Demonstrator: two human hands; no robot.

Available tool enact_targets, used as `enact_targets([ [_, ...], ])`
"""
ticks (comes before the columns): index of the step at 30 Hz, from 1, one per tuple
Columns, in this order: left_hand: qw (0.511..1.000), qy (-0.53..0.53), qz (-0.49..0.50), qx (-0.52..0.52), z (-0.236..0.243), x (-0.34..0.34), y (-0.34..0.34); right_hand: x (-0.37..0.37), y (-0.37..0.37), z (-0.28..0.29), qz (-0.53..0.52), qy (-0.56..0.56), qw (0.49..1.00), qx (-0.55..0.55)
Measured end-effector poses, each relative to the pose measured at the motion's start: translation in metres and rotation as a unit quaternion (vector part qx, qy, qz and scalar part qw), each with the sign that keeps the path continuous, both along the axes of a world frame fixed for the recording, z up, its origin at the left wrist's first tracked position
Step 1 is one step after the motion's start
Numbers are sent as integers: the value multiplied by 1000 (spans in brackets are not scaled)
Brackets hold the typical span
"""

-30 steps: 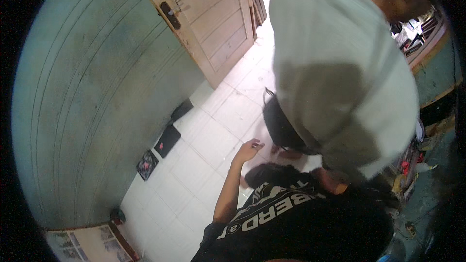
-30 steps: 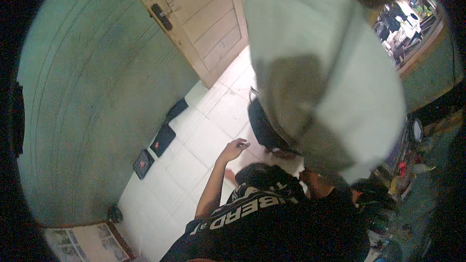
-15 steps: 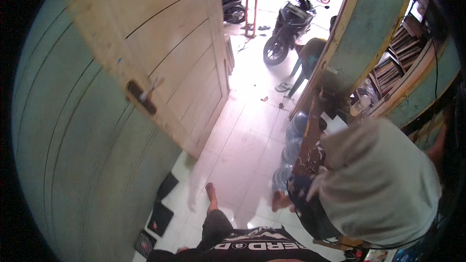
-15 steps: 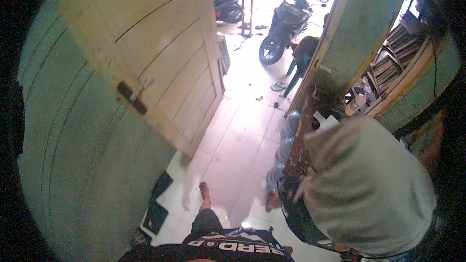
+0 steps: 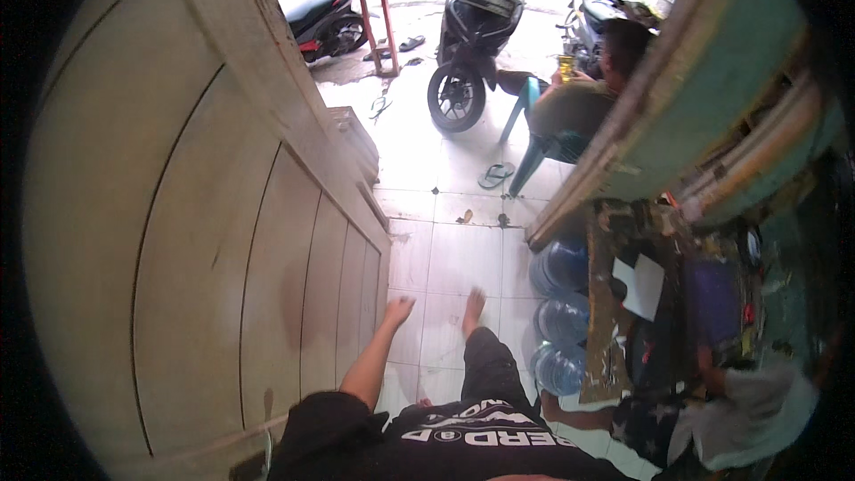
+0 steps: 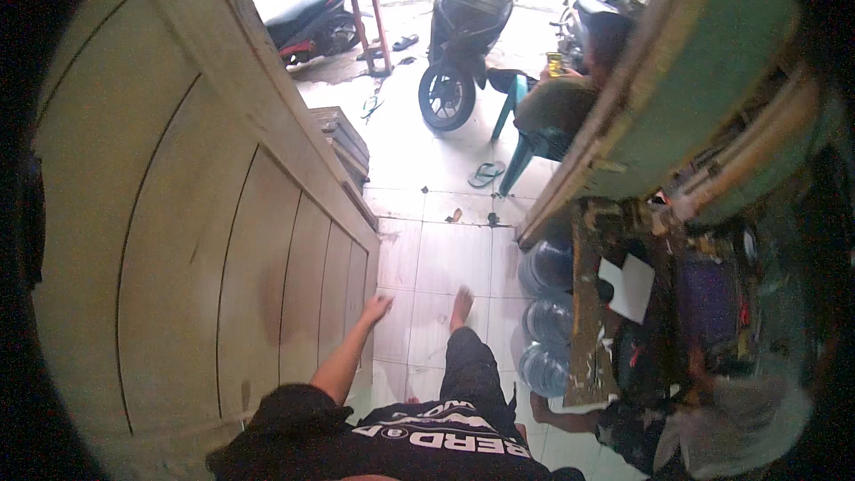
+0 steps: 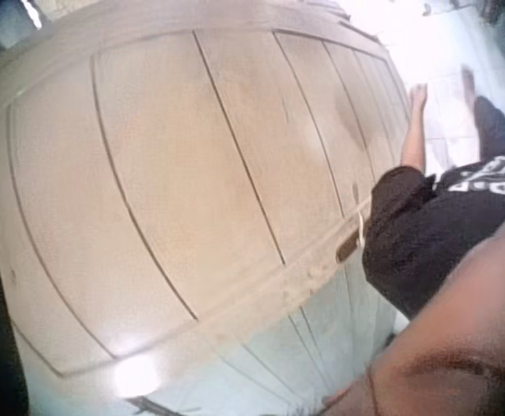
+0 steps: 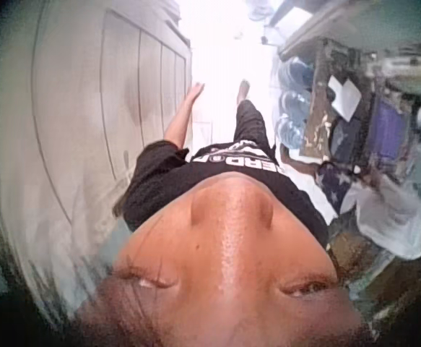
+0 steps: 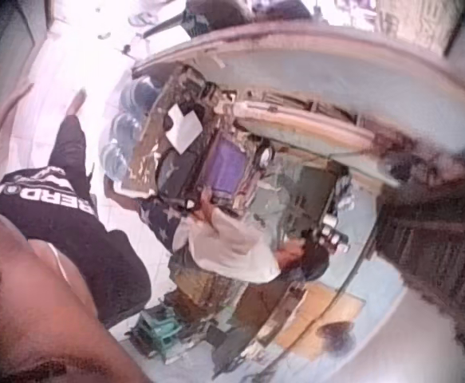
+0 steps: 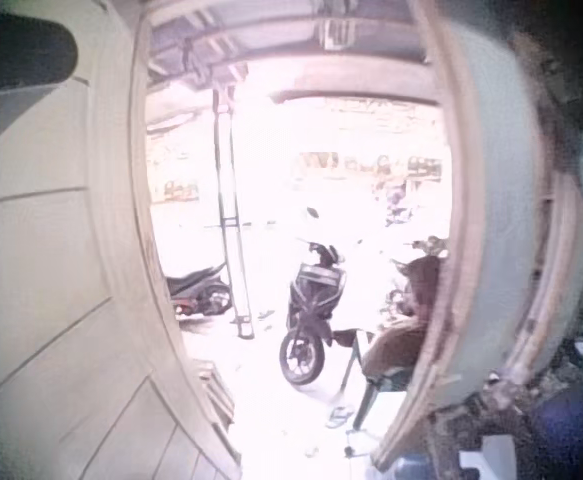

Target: The person applies clear tape to the edges of a screen printing frame, then wipes the mesh surface with a red cloth. They place a black stencil with a red logo onto the frame, smooth it down, and apply tape around its edges before lifting the frame.

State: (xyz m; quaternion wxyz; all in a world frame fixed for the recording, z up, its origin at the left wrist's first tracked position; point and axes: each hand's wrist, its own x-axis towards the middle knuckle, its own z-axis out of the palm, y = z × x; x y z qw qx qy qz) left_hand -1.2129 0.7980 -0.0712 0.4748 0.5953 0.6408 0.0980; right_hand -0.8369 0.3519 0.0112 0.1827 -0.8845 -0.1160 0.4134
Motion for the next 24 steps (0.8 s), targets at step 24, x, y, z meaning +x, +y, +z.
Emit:
enact_targets([
  [24, 929, -203, 300, -72, -41, 108, 858, 245, 1163, -52, 306, 29, 947, 96],
])
